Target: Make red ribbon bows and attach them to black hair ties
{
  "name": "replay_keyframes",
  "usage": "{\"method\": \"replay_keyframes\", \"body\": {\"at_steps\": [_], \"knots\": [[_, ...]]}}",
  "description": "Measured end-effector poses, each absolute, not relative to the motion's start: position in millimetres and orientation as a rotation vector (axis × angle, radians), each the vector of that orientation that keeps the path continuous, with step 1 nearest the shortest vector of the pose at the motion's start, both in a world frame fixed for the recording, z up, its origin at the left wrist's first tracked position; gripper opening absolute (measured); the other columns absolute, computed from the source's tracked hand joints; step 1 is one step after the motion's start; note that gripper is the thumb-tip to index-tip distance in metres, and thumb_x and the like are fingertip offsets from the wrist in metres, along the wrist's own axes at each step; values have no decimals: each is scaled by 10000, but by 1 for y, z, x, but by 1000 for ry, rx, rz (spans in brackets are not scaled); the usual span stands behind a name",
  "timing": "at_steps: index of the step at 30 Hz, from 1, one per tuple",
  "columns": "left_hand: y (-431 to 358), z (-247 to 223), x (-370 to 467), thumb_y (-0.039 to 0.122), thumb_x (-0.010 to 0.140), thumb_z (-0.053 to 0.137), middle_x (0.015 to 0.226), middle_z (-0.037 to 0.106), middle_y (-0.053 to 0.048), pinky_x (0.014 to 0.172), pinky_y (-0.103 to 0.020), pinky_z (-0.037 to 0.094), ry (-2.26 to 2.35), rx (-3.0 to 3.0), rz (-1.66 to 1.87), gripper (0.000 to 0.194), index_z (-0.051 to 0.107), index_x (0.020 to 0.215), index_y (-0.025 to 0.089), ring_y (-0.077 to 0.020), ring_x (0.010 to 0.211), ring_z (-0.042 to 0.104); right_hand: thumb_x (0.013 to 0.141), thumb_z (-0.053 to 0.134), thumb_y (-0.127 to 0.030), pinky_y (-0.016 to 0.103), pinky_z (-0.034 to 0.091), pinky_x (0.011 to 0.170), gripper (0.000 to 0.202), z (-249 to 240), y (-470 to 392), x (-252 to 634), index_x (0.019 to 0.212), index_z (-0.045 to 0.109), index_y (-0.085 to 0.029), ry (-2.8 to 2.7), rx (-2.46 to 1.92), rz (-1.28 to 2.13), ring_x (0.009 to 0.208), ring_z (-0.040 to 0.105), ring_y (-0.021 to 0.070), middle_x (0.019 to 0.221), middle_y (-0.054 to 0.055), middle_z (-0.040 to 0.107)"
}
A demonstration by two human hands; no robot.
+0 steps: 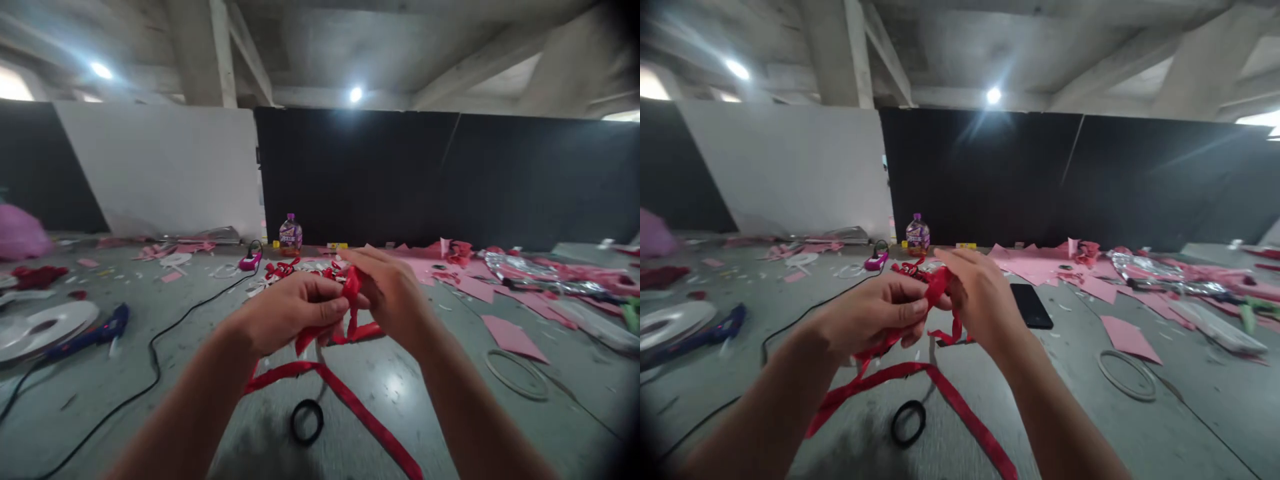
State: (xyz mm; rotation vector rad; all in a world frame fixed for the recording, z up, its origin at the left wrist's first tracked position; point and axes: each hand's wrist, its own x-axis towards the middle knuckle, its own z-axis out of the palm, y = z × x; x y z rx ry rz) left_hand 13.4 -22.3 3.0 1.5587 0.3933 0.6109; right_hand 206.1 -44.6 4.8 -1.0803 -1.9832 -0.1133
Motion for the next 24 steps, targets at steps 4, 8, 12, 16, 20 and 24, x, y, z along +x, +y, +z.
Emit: {"method": "replay_keyframes", "body": {"at_steps": [4, 8, 12, 16, 20, 24], "knots": [[-7, -10, 13, 284, 855, 707, 655, 608, -14, 586, -209, 453, 199, 1357, 772, 184, 752, 967, 145, -87, 594, 559, 938, 493, -124, 341, 495, 805, 294, -2, -39, 193, 1098, 720, -219, -1972, -968, -28, 910, 603, 190, 983, 77, 624], [0, -10, 13, 242, 839, 722, 709, 629, -4, 590, -202, 466, 150, 1266, 904, 259, 729, 1095, 205, -84, 609, 578, 951, 551, -213, 299, 494, 691, 189, -7, -34, 185, 987, 736, -223, -1781, -902, 145, 805, 599, 159, 883, 43, 625], [3, -7, 11, 235, 854, 698, 727, 618, -2, 598, -216, 481, 206, 1362, 934, 413, 648, 1264, 220, -96, 638, 569, 884, 661, -255, 307, 525, 662, 157, -11, -33, 182, 1016, 729, -206, -1608, -917, 350, 738, 636, 156, 867, 42, 687], [6, -6, 8, 232, 869, 670, 799, 628, -16, 631, -246, 496, 330, 1522, 1011, 488, 582, 1348, 211, -100, 662, 557, 851, 707, -346, 272, 505, 529, 208, -13, -33, 178, 982, 715, -185, -1463, -943, 568, 563, 608, 126, 700, 13, 671], [7, -4, 7, 223, 876, 634, 889, 638, -40, 621, -254, 505, 370, 1620, 1039, 505, 549, 1373, 194, -108, 680, 561, 832, 722, -365, 237, 412, 450, 233, -17, -32, 174, 968, 716, -175, -1434, -974, 598, 518, 541, 105, 648, -1, 629], [5, -4, 9, 173, 869, 610, 842, 621, -24, 582, -237, 487, 387, 1766, 961, 582, 467, 1432, 192, -103, 640, 555, 872, 670, -398, 225, 289, 430, 236, -21, -31, 173, 964, 724, -187, -1454, -933, 676, 511, 419, 82, 628, -25, 531]]}}
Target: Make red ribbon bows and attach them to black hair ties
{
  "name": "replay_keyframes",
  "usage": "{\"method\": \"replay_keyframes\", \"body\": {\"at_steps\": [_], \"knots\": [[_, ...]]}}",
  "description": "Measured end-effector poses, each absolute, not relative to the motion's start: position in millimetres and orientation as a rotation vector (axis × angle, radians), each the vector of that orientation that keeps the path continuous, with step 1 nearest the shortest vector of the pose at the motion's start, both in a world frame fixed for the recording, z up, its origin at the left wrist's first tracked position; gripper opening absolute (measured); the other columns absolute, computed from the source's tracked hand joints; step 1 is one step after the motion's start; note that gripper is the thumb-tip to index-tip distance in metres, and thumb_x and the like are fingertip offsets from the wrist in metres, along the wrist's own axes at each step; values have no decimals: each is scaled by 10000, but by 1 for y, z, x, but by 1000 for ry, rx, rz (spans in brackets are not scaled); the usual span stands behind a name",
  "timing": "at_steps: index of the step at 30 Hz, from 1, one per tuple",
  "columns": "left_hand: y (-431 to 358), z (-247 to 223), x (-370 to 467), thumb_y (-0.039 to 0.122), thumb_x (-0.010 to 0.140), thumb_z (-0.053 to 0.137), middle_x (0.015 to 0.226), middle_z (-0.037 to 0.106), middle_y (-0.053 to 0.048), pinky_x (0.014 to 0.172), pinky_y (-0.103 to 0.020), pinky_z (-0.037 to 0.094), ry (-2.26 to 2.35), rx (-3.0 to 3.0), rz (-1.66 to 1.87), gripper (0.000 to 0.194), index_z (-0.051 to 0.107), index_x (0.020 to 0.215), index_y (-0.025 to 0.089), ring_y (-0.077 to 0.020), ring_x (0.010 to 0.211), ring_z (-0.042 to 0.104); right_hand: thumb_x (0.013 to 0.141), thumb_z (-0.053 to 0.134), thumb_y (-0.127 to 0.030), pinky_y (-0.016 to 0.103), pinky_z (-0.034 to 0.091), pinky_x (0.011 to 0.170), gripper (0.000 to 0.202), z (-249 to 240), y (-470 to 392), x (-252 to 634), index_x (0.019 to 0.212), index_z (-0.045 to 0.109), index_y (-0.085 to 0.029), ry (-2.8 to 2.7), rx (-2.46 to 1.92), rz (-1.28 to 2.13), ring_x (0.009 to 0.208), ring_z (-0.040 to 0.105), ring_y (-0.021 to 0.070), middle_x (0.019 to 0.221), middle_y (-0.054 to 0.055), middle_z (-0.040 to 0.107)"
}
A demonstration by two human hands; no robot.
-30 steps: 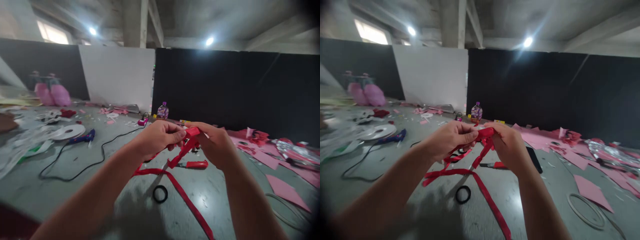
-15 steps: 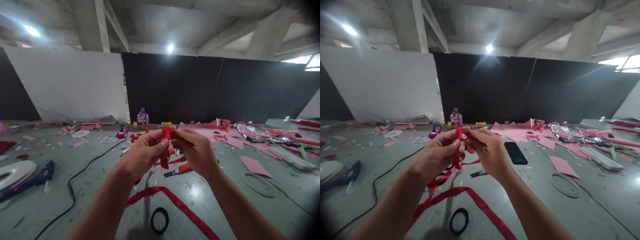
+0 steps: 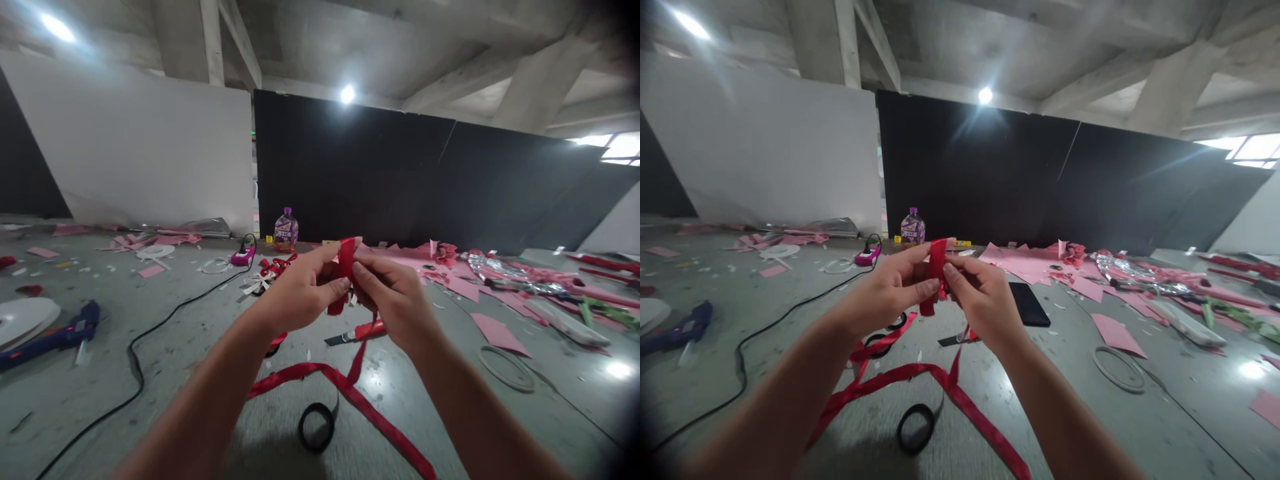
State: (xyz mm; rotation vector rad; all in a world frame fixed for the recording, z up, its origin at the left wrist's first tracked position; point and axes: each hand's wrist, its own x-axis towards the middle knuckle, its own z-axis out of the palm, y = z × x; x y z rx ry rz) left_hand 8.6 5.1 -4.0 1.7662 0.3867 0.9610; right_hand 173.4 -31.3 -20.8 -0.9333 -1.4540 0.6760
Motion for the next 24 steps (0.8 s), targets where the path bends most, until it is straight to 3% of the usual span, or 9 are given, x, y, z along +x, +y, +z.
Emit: {"method": "replay_keyframes", "body": {"at_steps": [3, 8, 11, 18, 20, 24], "knots": [[5, -5, 9, 161, 875, 580, 838, 621, -20, 560, -230, 465, 437, 1868, 942, 582, 448, 1440, 201, -99, 617, 540, 884, 647, -434, 230, 291, 459, 257, -21, -32, 175, 841, 719, -191, -1442, -885, 695, 537, 396, 82, 625, -29, 483], [5, -6, 8, 110, 854, 542, 820, 625, -19, 592, -232, 458, 467, 2062, 959, 456, 581, 1302, 187, -112, 663, 573, 836, 715, -374, 227, 263, 450, 180, -20, -33, 173, 853, 735, -195, -1473, -956, 700, 535, 367, 69, 665, -23, 537], [4, -7, 11, 111, 860, 525, 743, 612, -1, 543, -224, 432, 481, 2104, 973, 388, 616, 1233, 169, -99, 588, 558, 830, 715, -368, 230, 246, 449, 178, -21, -30, 173, 818, 733, -191, -1409, -946, 728, 520, 355, 72, 618, -32, 507], [-1, -13, 27, 226, 867, 629, 741, 673, -19, 546, -241, 484, 543, 1820, 1201, 223, 544, 1064, 163, -122, 588, 608, 810, 719, -383, 213, 262, 430, 187, -24, -27, 172, 866, 731, -206, -1118, -864, 855, 497, 355, 82, 549, -56, 419], [-2, -14, 30, 213, 859, 641, 709, 663, -5, 540, -238, 473, 562, 1792, 1204, 263, 530, 1095, 174, -120, 573, 599, 802, 723, -365, 204, 272, 427, 172, -23, -29, 171, 860, 728, -204, -1082, -847, 866, 498, 363, 77, 562, -51, 444], [-3, -14, 33, 190, 804, 711, 742, 660, -13, 567, -254, 491, 527, 1572, 1116, 549, 431, 1275, 157, -152, 638, 635, 754, 761, -320, 184, 273, 421, 179, -23, -31, 168, 879, 722, -197, -994, -804, 925, 497, 376, 63, 594, -48, 493]]}}
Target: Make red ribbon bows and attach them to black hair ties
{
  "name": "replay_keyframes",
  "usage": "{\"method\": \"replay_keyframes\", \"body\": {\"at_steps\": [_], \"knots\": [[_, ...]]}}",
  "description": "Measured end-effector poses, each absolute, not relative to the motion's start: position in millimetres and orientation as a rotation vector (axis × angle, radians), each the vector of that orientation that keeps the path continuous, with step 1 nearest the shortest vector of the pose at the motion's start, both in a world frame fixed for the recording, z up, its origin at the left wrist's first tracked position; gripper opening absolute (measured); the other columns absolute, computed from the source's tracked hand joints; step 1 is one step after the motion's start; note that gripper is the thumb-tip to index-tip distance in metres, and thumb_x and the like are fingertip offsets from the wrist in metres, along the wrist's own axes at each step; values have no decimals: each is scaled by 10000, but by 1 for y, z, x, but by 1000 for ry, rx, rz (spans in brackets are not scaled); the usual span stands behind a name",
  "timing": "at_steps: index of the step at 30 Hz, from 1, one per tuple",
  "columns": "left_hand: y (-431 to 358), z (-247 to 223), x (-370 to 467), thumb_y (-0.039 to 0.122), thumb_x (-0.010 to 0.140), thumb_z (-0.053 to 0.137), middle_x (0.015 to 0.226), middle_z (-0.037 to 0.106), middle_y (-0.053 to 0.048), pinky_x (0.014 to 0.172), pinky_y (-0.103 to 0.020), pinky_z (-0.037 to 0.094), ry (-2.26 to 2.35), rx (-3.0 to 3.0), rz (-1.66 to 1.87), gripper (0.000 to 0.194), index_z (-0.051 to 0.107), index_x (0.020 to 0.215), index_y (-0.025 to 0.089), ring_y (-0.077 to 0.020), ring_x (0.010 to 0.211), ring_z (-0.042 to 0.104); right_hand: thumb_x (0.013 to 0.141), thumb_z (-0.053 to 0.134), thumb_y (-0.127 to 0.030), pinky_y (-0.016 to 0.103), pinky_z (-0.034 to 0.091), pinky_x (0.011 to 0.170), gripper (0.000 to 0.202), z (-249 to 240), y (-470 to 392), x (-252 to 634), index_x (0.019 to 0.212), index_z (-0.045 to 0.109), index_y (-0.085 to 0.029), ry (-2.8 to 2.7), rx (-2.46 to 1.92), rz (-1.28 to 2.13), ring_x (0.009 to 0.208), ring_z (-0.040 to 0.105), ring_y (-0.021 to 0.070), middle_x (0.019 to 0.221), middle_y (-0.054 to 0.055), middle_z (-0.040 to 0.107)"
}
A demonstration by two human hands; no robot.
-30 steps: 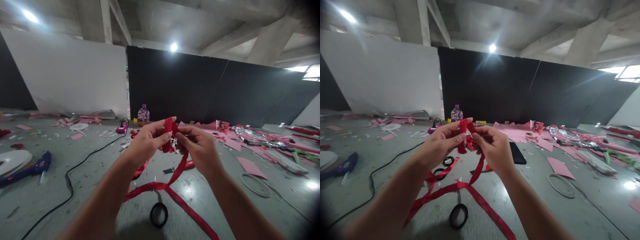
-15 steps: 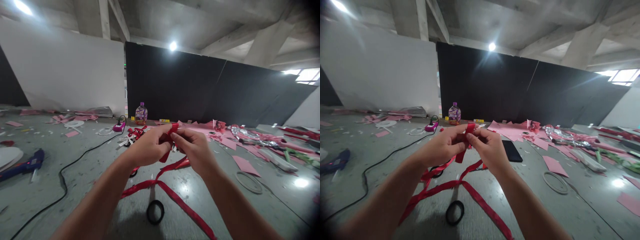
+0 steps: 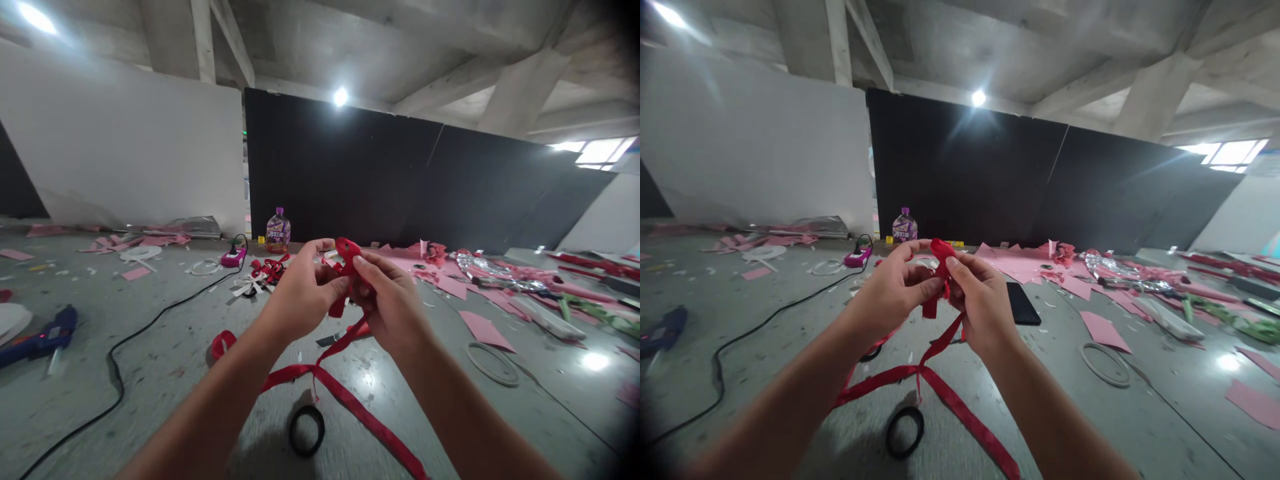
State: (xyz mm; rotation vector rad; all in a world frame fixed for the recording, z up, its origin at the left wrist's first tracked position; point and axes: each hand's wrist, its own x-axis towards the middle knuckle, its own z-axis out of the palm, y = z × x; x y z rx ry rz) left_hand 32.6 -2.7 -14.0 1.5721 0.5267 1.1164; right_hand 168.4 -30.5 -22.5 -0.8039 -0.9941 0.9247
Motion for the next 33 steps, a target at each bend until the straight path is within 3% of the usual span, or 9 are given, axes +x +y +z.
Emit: {"method": "replay_keyframes", "body": {"at_steps": [3, 10, 14, 22, 24, 28, 33], "knots": [[-1, -14, 33, 176, 770, 746, 786, 677, -27, 660, -290, 518, 511, 1503, 1062, 617, 430, 1298, 148, -176, 732, 666, 744, 760, -315, 184, 254, 404, 191, -22, -30, 168, 888, 708, -202, -968, -792, 953, 485, 367, 62, 601, -52, 498], [1, -11, 25, 123, 814, 658, 852, 721, -53, 738, -303, 519, 531, 1610, 873, 452, 567, 1255, 158, -156, 768, 670, 746, 757, -293, 166, 237, 388, 144, -21, -27, 169, 814, 670, -202, -920, -771, 986, 446, 338, 52, 526, -70, 458], [1, -10, 25, 273, 866, 640, 891, 725, -57, 654, -269, 501, 544, 1753, 1021, 275, 702, 1116, 176, -153, 750, 648, 758, 747, -297, 151, 245, 391, 143, -21, -29, 167, 830, 691, -188, -971, -781, 940, 455, 367, 38, 555, -62, 483], [5, -21, 38, 340, 795, 732, 1154, 630, -116, 880, -353, 501, 712, 1755, 1470, 218, 770, 943, 184, -246, 1092, 594, 818, 684, -261, 173, 258, 399, 135, -24, -32, 166, 934, 736, -216, -1093, -817, 779, 456, 397, 42, 582, -47, 531], [4, -20, 38, 340, 801, 724, 1106, 650, -106, 876, -341, 499, 625, 1647, 1439, 199, 758, 899, 170, -219, 1038, 609, 827, 685, -263, 174, 258, 400, 141, -24, -32, 167, 951, 734, -220, -1128, -815, 785, 461, 403, 40, 609, -42, 551], [2, -17, 37, 340, 801, 718, 801, 663, -39, 685, -281, 483, 455, 1384, 1264, 199, 697, 842, 146, -129, 703, 592, 838, 689, -271, 171, 261, 404, 134, -24, -33, 167, 956, 731, -224, -1167, -826, 812, 474, 413, 35, 655, -34, 582], [3, -18, 35, 230, 748, 740, 736, 634, -8, 659, -251, 460, 366, 1267, 1281, 141, 631, 767, 143, -110, 672, 579, 843, 685, -263, 173, 268, 405, 105, -24, -34, 167, 929, 726, -219, -1162, -818, 808, 478, 415, 37, 655, -33, 579]]}}
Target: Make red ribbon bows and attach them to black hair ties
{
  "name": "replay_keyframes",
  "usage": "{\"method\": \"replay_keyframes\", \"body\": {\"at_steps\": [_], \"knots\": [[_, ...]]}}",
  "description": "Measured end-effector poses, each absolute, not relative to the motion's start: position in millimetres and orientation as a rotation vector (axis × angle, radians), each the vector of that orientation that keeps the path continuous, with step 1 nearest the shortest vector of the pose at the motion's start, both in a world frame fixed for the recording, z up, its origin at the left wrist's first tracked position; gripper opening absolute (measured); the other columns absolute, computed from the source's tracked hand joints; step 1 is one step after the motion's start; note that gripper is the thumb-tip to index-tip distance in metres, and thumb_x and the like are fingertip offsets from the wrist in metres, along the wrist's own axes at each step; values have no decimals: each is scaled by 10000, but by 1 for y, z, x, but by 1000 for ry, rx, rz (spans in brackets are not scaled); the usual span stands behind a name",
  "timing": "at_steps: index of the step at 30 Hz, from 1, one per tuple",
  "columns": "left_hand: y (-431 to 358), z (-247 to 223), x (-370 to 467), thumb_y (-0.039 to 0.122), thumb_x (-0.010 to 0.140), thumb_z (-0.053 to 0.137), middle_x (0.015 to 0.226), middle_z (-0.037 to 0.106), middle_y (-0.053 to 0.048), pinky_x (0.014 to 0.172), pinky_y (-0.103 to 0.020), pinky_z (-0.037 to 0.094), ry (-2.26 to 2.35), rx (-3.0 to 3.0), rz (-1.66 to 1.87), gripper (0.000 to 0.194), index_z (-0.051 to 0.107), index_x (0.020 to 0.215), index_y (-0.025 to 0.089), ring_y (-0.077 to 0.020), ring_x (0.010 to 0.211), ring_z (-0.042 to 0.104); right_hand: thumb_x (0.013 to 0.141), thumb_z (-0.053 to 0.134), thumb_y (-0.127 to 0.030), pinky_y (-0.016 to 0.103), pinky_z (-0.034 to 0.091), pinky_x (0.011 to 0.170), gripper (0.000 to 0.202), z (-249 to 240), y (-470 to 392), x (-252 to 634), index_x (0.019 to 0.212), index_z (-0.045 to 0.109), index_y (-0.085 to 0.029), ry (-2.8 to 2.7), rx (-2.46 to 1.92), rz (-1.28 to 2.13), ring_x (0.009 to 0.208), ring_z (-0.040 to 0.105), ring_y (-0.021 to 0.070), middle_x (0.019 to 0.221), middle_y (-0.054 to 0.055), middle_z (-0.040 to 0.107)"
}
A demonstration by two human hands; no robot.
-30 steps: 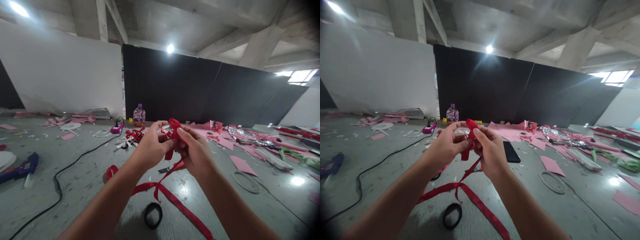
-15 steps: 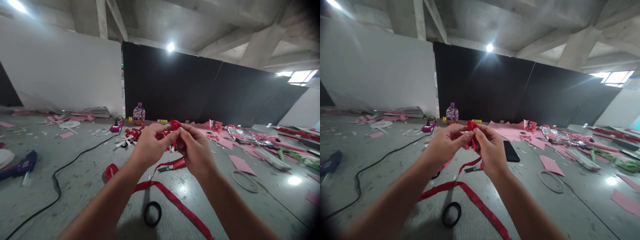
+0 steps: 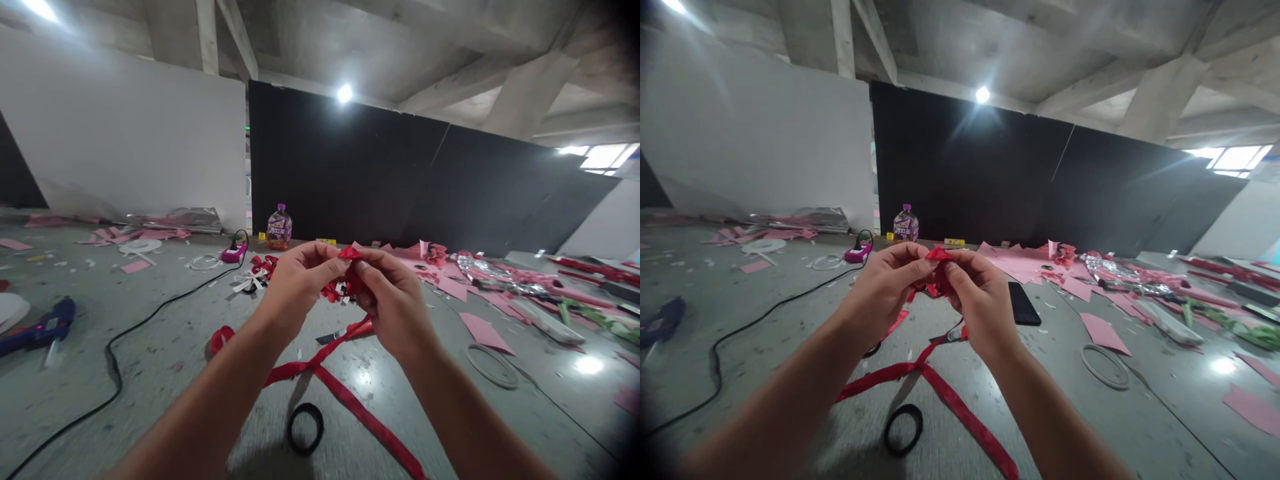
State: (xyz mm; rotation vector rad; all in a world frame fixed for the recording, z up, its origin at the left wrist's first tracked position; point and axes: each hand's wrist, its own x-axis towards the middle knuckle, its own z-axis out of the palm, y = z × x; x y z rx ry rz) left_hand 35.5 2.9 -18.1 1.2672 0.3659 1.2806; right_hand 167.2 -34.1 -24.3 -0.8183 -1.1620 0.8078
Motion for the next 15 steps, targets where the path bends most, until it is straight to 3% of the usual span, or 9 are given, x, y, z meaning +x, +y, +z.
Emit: {"method": "replay_keyframes", "body": {"at_steps": [6, 10, 13, 15], "knots": [[-1, -18, 41, 152, 731, 681, 645, 543, 38, 542, -205, 383, 520, 1258, 1474, 166, 516, 718, 168, -74, 575, 490, 851, 693, -283, 174, 261, 399, 119, -27, -35, 167, 944, 729, -219, -1252, -841, 744, 467, 380, 38, 620, -43, 548], [-6, -17, 42, 217, 802, 660, 730, 576, 24, 599, -217, 431, 616, 1351, 1594, 174, 541, 921, 175, -95, 650, 539, 833, 720, -316, 172, 293, 402, 152, -26, -36, 167, 950, 739, -221, -1263, -882, 693, 481, 412, 45, 642, -34, 575], [-7, -16, 41, 297, 840, 654, 848, 636, -22, 677, -251, 467, 507, 1436, 1324, 290, 570, 1088, 172, -124, 742, 587, 806, 741, -307, 170, 349, 416, 129, -24, -35, 167, 909, 749, -229, -1169, -840, 713, 500, 460, 48, 675, -28, 597], [-6, -17, 39, 297, 821, 688, 857, 651, -35, 721, -270, 480, 397, 1477, 1102, 270, 618, 1044, 162, -132, 764, 603, 802, 741, -299, 171, 405, 447, 108, -24, -33, 168, 892, 754, -240, -1129, -812, 721, 528, 500, 54, 702, -24, 613]]}}
